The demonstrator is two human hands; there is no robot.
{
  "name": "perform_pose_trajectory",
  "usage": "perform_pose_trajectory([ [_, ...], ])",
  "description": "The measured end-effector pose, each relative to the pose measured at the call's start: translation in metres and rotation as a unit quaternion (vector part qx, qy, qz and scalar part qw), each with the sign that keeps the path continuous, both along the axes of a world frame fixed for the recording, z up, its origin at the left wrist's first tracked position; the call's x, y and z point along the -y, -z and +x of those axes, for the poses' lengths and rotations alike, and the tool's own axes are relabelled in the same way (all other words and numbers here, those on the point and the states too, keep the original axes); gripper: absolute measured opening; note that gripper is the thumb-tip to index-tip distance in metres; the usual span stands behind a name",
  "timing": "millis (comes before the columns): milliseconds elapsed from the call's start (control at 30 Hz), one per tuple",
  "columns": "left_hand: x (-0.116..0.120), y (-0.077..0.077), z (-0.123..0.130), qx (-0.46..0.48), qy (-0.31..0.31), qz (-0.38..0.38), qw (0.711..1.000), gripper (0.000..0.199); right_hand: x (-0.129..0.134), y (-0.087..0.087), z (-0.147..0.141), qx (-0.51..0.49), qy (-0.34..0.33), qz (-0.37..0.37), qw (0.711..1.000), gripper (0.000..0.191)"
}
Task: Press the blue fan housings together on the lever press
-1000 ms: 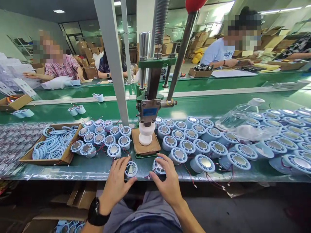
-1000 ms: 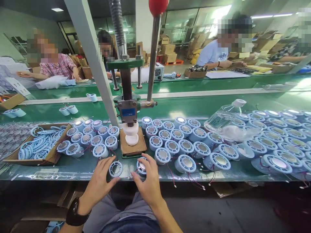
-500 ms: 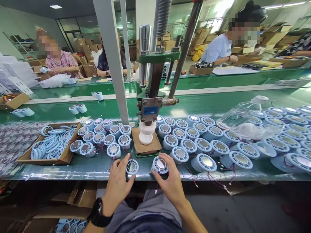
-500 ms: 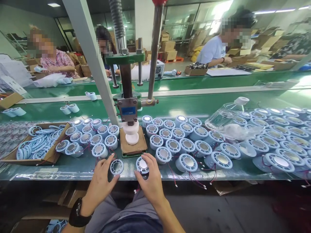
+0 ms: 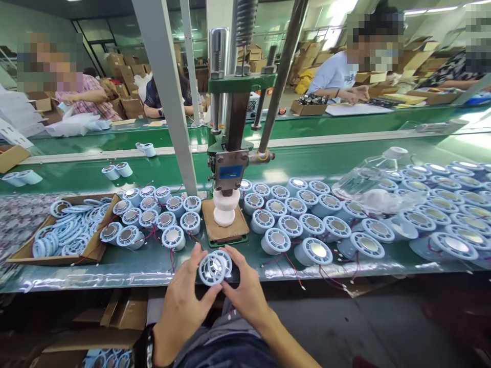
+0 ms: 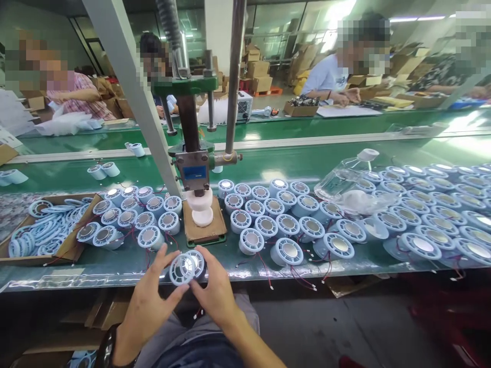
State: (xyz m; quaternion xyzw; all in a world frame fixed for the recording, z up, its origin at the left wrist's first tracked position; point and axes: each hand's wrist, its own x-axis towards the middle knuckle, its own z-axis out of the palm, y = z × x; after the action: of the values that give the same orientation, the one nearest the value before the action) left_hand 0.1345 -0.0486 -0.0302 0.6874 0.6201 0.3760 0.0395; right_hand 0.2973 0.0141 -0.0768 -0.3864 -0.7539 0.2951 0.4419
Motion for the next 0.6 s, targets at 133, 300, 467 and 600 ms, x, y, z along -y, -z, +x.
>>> perform_pose_trajectory([
  [133,-0.014,-0.01,0.012,-0.028,0.022,-0.032,0.999,0.073,0.003,0.004,-0.011,-0.028,-0.002,-0.008,1.0,0.069],
  [300,-0.017,-0.005,0.012,0.039,-0.007,-0.065,0.997,0.082,0.004,0.011,-0.013,-0.041,0.011,-0.002,0.999,0.068],
  [467,-0.013,0.002,0.014,0.091,-0.033,-0.078,0.992,0.071,0.004,0.008,-0.013,-0.053,0.001,0.008,0.999,0.081],
  [600,-0.014,0.002,0.019,0.118,-0.044,-0.083,0.989,0.068,0.003,0.004,-0.016,-0.05,-0.011,0.012,0.999,0.092],
])
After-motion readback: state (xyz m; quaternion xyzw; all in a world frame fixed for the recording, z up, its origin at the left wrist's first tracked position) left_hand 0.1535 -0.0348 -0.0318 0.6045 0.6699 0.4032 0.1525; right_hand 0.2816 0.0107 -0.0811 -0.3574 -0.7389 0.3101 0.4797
